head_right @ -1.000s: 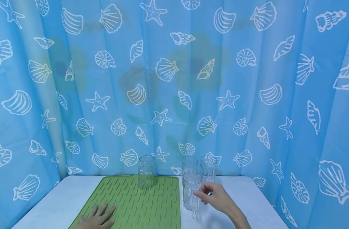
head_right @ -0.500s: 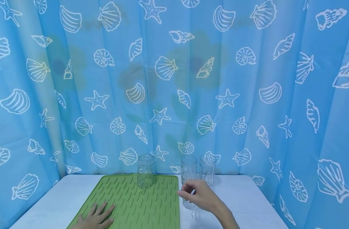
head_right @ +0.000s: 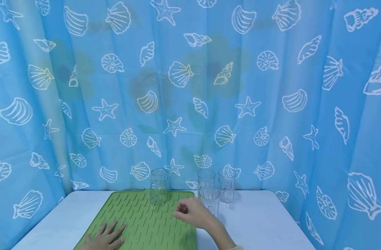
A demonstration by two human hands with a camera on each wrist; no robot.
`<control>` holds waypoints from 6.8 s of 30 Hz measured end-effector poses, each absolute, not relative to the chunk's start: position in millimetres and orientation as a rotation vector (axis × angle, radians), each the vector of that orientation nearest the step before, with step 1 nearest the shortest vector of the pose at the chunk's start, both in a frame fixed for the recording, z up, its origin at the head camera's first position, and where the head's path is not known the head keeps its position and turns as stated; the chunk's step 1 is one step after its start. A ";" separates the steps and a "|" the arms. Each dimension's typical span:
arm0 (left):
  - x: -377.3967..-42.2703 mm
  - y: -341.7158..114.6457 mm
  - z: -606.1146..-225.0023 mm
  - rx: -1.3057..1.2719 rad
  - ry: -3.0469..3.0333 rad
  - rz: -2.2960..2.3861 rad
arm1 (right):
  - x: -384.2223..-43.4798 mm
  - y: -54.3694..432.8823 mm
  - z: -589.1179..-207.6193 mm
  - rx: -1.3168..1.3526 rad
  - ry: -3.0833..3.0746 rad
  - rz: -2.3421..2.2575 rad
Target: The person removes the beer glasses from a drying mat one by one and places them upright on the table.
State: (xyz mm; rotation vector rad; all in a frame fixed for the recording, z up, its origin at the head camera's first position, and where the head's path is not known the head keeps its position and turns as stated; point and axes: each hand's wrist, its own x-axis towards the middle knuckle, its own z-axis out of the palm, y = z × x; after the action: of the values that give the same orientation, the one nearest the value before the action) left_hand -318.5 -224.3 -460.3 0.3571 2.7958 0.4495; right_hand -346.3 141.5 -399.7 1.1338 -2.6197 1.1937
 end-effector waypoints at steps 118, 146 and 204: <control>-324.8 -221.8 -462.6 0.218 2.869 0.497 | -401.8 50.9 -430.7 0.759 -2.228 1.938; -322.8 -222.5 -467.7 0.227 2.815 0.578 | -360.7 97.8 -411.9 0.910 -2.247 1.796; -324.0 -222.0 -464.4 0.219 2.840 0.561 | -329.4 131.3 -382.0 0.758 -1.814 2.331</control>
State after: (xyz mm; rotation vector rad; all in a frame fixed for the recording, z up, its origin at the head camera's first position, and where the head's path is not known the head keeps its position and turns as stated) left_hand -324.0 -222.0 -464.4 0.2191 2.8402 0.5609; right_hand -329.4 131.3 -382.0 0.7582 -1.8145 2.3306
